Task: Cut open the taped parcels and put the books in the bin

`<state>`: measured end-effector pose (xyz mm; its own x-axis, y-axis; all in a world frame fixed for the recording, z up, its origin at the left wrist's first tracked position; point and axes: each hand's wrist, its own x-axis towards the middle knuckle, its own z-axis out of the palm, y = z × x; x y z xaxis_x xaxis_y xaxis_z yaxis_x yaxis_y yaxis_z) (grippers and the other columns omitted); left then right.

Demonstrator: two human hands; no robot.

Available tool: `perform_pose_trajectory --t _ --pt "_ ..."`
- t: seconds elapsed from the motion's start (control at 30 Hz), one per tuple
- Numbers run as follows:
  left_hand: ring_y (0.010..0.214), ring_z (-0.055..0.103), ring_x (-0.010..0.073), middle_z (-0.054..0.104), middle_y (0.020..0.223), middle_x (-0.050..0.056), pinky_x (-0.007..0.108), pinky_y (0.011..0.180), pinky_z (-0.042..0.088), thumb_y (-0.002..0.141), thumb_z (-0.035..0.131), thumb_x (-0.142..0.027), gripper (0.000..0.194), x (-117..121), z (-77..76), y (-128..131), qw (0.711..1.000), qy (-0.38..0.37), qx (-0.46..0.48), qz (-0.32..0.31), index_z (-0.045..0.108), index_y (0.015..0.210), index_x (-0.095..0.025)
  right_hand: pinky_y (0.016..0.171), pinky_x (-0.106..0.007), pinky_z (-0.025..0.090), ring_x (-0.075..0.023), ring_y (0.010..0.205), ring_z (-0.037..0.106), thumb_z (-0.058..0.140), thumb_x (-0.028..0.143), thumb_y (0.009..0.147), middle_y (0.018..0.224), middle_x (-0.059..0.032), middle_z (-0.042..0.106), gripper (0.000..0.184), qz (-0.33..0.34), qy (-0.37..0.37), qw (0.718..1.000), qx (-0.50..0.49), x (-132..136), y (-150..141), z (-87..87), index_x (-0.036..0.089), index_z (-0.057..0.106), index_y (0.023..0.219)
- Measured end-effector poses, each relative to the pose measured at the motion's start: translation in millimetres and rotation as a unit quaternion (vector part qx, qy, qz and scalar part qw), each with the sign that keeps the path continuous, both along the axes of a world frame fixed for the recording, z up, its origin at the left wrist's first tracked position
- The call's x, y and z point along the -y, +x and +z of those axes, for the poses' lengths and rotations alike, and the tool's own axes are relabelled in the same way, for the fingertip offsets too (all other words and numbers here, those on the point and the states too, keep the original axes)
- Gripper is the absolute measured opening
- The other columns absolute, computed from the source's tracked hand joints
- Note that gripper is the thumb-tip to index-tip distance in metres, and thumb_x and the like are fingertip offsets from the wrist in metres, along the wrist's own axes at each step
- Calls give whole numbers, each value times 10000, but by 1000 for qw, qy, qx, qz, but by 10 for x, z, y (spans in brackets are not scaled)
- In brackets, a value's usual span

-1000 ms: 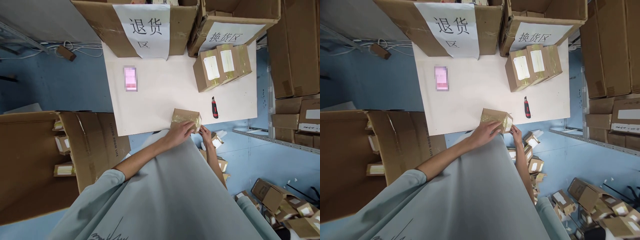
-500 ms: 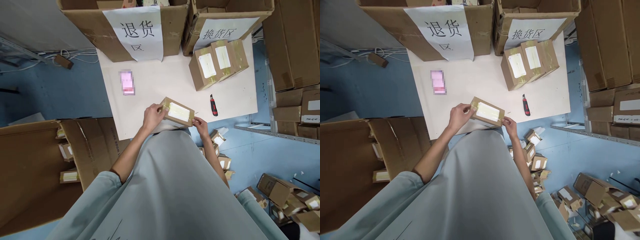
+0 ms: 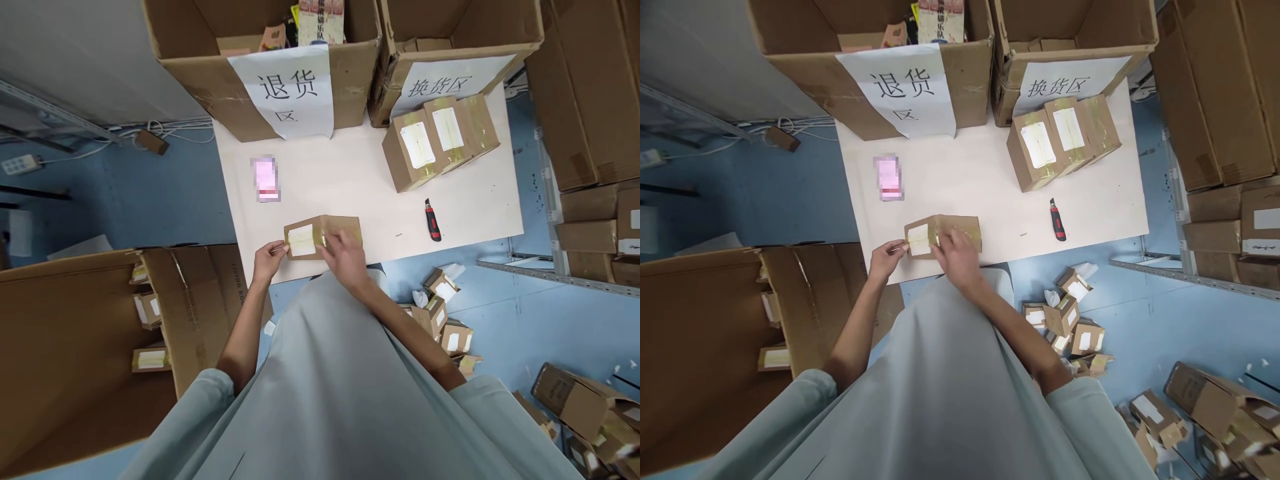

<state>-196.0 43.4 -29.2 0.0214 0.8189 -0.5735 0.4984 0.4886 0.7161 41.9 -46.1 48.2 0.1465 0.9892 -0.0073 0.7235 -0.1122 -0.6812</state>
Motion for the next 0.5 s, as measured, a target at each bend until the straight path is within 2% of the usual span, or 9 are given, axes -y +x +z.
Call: perform_pose_trajectory --t 0.13,0.23,0.37,0.5 --pt "1174 790 268 856 1131 122 489 1194 590 913 861 -334 265 -63 2 -79 999 -30 -6 13 755 1050 -134 1115 -494 569 -336 1252 646 534 428 1184 1276 -150 714 426 64 -4 998 19 -109 -337 67 271 712 1538" --pt "1162 816 327 872 1038 138 488 1151 618 783 948 -434 400 -62 67 -65 999 -45 0 16 775 991 -139 1092 -500 586 -340 1228 663 562 398 1173 1288 -164 720 386 78 -17 996 31 -132 -386 97 251 739 1483" --pt "1096 839 357 872 898 93 501 1071 662 663 1016 -553 548 -30 186 -14 998 -60 20 6 801 989 -169 1063 -493 607 -339 1215 689 603 395 1154 1256 -153 740 352 55 -23 998 31 -156 -186 122 255 759 1437" --pt "1097 843 366 879 916 96 475 1026 681 627 1041 -583 577 -40 289 164 997 -66 45 -15 820 987 -190 1004 -450 635 -312 1176 732 623 335 1115 1272 -120 748 327 -9 -39 999 10 -161 321 60 281 778 1398"
